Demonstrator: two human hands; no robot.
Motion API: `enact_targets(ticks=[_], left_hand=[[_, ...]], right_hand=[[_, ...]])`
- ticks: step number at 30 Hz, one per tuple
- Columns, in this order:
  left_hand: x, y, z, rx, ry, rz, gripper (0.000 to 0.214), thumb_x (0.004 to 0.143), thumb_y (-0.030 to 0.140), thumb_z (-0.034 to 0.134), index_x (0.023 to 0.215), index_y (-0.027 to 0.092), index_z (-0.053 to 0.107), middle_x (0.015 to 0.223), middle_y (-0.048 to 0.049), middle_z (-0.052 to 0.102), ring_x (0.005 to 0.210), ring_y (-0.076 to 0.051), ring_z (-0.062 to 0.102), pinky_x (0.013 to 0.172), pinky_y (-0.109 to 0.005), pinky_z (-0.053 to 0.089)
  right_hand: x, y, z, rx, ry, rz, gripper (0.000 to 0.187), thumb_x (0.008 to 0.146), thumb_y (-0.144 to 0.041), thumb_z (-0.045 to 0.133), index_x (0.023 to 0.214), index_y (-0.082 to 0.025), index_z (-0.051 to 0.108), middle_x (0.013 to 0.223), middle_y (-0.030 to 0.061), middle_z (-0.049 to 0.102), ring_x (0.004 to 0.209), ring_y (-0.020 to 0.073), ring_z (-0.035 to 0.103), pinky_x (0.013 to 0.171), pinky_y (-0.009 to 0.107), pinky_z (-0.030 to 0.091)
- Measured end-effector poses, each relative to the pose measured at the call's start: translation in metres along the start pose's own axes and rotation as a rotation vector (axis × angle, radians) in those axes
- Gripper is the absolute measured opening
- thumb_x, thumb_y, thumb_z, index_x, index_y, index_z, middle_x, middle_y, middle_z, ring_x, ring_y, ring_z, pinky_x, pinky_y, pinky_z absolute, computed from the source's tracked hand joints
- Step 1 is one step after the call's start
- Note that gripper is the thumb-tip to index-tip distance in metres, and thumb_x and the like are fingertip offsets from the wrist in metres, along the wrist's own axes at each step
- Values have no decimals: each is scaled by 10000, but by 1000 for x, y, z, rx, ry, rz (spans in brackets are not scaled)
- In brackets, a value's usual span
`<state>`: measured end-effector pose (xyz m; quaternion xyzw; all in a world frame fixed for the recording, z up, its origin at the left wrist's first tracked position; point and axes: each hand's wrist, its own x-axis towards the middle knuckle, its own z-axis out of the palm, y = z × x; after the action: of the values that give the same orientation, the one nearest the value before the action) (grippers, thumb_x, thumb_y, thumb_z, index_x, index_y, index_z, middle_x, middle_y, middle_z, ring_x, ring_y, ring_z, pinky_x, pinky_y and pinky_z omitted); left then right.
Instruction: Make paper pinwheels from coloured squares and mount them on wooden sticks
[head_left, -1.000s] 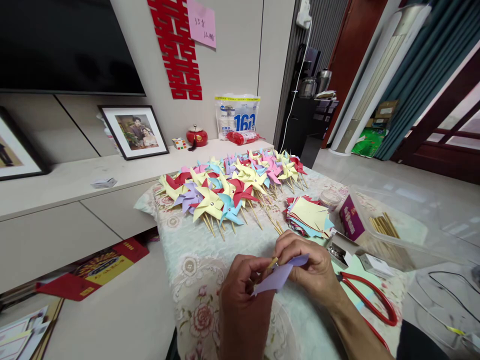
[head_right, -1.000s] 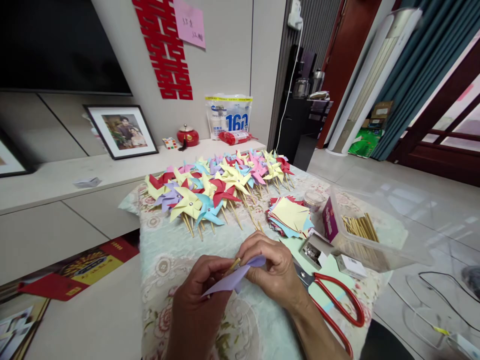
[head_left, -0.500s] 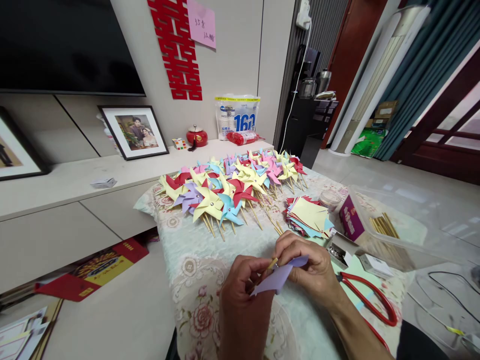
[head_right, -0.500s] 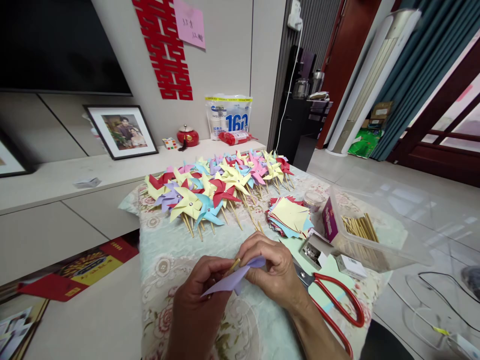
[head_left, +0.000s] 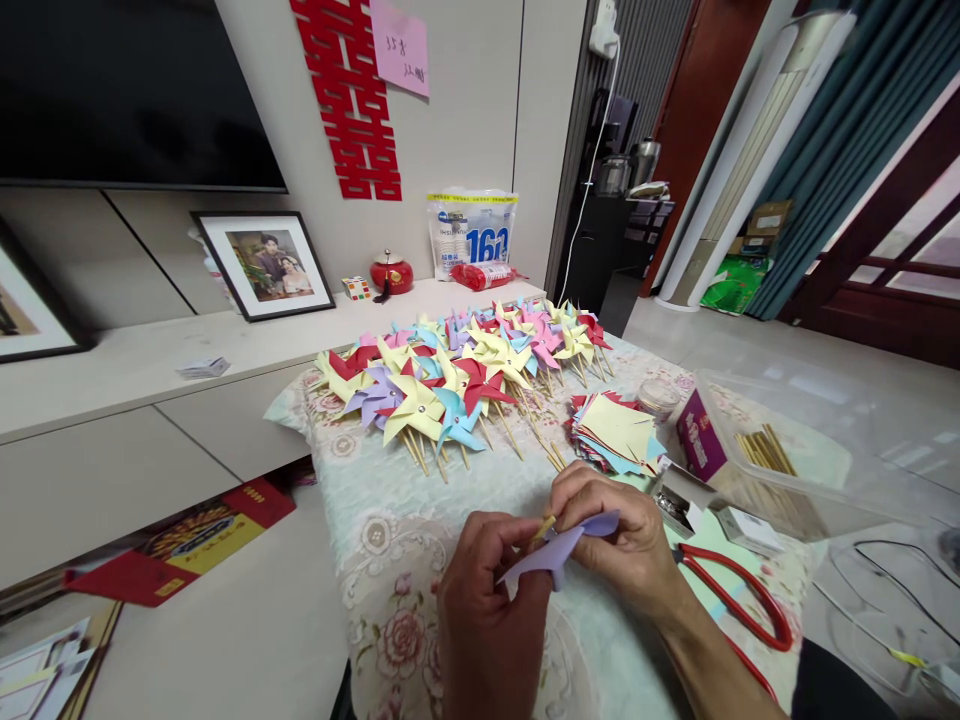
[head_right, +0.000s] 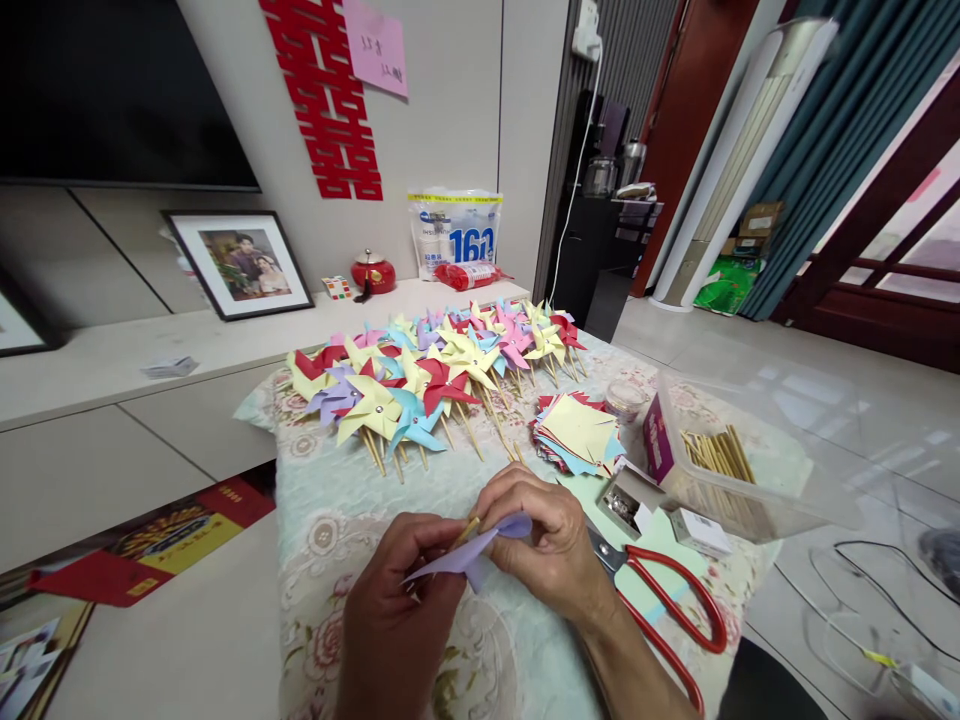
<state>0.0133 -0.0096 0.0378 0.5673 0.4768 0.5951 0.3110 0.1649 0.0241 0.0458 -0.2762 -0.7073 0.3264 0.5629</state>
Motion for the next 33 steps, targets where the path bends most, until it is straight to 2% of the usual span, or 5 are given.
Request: enact_targets(ticks=[9,14,18,27,33], left_hand=[[-3,4,-2,101,-13,104,249,741,47,604,844,241,721,765,11,675,681,-155,639,596,-233,503],[-9,6,3,105,55,73,252,751,64,594,845,255,729,783,-2,670,706,-175,631,630,-265,507],[-12,8,4,137,79,100,245,751,71,609,852,257,731,788,-3,667,692,-176,624,626,-270,502],[-18,9,5,226,71,101,201,795,148,600,883,265,738,801,-10,660,651,-176,598,593,-280,501],[-22,8,6,211,82,137,196,819,158,607,922,272,730,832,-4,658,697,-167,631,604,-265,514]], right_hand=[[-2,-1,-2,4,9,-27,52,882,-245,719,838,-218,722,823,48,699,776,198,619,747,365,481],[-2,-3,-2,-4,15,-62,78,887,-251,714,820,-212,717,797,48,693,749,199,619,767,393,479],[0,-7,-1,15,25,-87,108,890,-288,720,825,-201,719,784,57,694,731,201,616,738,394,480],[3,-13,0,2,49,-140,113,881,-288,732,819,-195,721,766,57,687,707,200,609,726,404,478],[2,-12,2,43,73,-131,126,879,-300,734,804,-199,719,752,56,683,704,201,599,719,407,472]])
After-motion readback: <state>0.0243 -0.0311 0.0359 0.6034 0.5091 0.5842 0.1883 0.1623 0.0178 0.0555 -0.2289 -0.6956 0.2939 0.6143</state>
